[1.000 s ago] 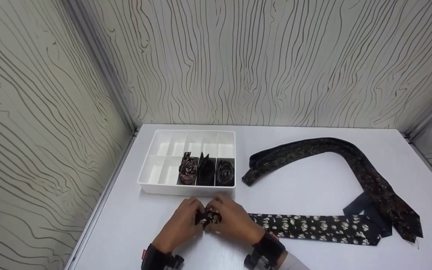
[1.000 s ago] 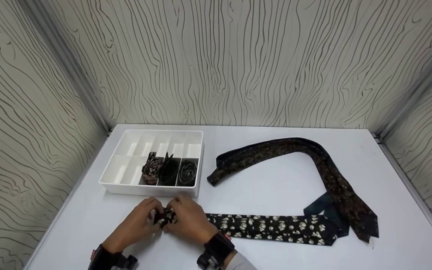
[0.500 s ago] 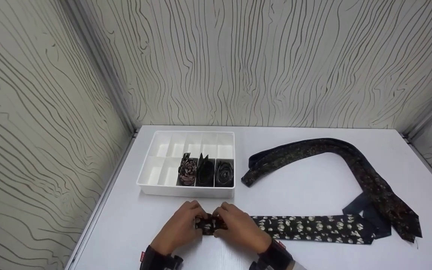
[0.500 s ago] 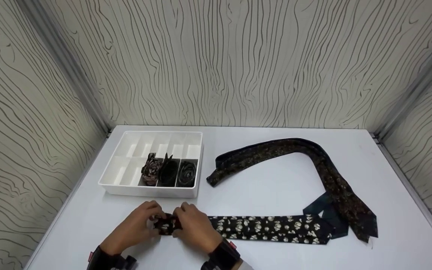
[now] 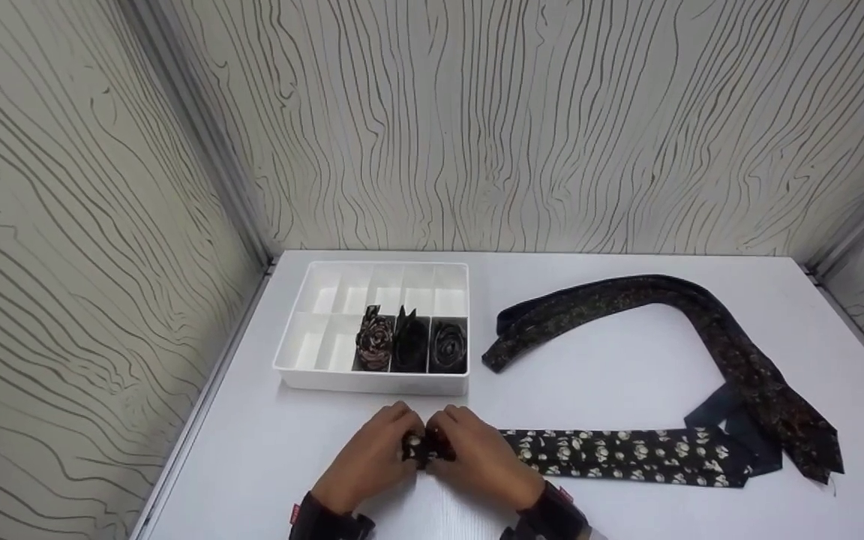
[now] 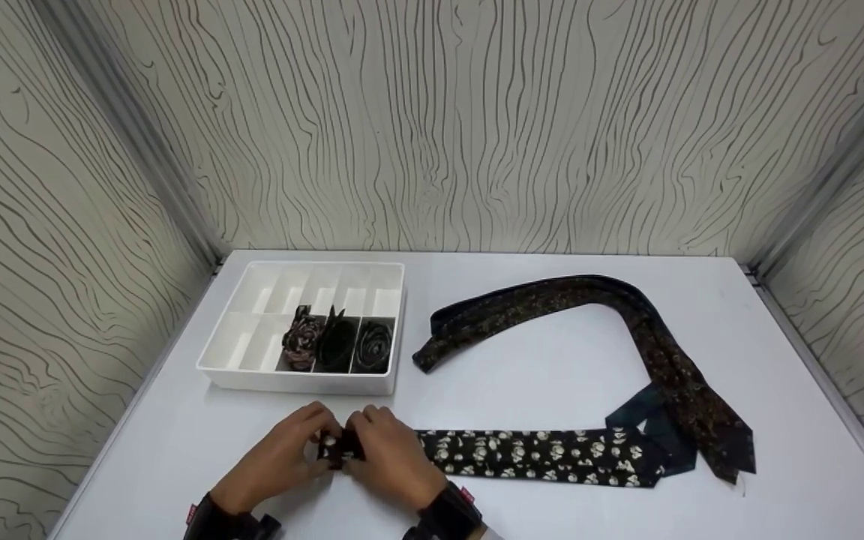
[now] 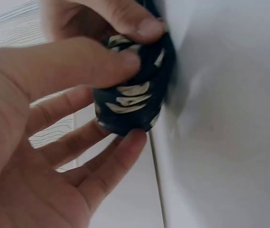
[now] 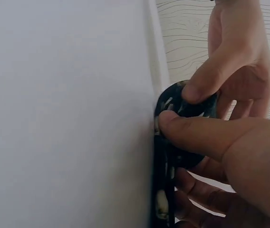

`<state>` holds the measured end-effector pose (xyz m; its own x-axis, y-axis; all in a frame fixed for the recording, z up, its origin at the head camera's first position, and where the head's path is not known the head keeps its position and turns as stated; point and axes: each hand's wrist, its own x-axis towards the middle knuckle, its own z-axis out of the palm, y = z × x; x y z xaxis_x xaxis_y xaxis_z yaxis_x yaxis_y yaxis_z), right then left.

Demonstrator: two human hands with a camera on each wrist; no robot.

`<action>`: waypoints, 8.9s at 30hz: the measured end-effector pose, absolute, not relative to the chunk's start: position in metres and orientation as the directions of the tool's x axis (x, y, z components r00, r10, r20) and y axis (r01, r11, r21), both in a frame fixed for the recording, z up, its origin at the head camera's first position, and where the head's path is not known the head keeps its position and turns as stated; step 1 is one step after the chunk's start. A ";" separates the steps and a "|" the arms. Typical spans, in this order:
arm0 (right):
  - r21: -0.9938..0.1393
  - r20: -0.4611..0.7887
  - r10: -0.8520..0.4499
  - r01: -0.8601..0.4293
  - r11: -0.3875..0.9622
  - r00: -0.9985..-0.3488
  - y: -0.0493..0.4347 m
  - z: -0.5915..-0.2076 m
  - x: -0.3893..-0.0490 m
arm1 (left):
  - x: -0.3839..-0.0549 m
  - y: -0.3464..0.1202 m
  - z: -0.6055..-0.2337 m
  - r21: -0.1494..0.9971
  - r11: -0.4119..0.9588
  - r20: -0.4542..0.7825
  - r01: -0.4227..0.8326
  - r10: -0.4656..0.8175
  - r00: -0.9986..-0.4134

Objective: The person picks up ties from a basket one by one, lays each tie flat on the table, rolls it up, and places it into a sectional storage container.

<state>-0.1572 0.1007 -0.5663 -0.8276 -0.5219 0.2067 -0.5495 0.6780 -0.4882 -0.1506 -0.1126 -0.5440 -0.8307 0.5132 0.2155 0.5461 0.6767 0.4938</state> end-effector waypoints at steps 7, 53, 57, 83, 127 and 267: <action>-0.489 0.208 -0.505 -0.536 0.688 -0.838 0.104 -0.567 -0.157 | -0.151 -0.106 -0.543 0.501 0.669 0.215 0.549 0.518 -0.828; -0.513 0.170 -0.471 -0.486 0.708 -0.866 0.139 -0.560 -0.144 | -0.149 -0.086 -0.548 0.448 0.602 0.251 0.661 0.625 -0.739; -0.548 0.096 -0.480 -0.449 0.706 -0.872 0.143 -0.557 -0.143 | -0.149 -0.085 -0.544 0.435 0.623 0.237 0.650 0.618 -0.750; -0.483 0.153 -0.504 -0.510 0.712 -0.850 0.148 -0.562 -0.143 | -0.150 -0.065 -0.542 0.316 0.649 0.268 0.692 0.638 -0.722; -0.549 0.165 -0.445 -0.456 0.700 -0.880 0.173 -0.566 -0.144 | -0.151 -0.054 -0.544 0.410 0.614 0.214 0.674 0.653 -0.726; -0.535 0.105 -0.362 -0.359 0.765 -0.926 0.221 -0.558 -0.145 | -0.169 -0.003 -0.534 0.197 0.652 0.267 0.732 0.683 -0.680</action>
<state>-0.1452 0.2208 -0.5582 -0.9264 -0.3616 0.1053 -0.3593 0.7649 -0.5347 -0.1686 -0.0030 -0.5340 -0.6802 0.6825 0.2673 0.7319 0.6522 0.1974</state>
